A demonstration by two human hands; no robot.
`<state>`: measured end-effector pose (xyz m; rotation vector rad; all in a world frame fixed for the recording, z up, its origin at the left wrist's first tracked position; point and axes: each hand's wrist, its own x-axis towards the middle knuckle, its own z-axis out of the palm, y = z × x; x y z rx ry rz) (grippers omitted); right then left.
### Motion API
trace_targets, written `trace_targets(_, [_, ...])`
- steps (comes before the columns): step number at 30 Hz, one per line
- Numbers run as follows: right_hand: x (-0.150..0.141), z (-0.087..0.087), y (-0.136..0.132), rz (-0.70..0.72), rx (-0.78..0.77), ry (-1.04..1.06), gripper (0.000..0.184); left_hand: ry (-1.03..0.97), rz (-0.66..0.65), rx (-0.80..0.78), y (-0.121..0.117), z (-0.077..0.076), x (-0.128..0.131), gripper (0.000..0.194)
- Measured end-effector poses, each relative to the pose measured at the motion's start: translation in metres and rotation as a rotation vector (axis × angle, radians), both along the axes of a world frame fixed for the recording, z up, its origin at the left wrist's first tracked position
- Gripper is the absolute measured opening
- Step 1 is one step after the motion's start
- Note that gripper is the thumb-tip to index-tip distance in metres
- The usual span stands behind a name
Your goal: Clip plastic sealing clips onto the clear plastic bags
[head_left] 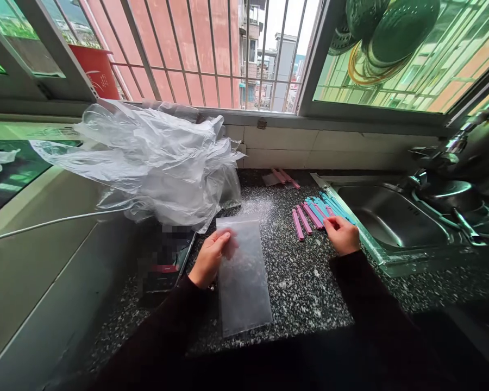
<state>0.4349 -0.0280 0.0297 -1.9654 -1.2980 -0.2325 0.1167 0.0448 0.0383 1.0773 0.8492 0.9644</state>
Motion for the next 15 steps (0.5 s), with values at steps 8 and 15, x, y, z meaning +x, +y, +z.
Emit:
trace_targets(8, [0.017, -0.02, -0.013, -0.215, -0.265, -0.375, 0.029, -0.03, 0.012, -0.05, 0.003, -0.002, 0.002, 0.032])
trace_targets(15, [0.009, -0.008, -0.015, -0.315, -0.488, -0.375, 0.024, -0.007, -0.009, -0.101, 0.002, -0.003, 0.001, 0.024])
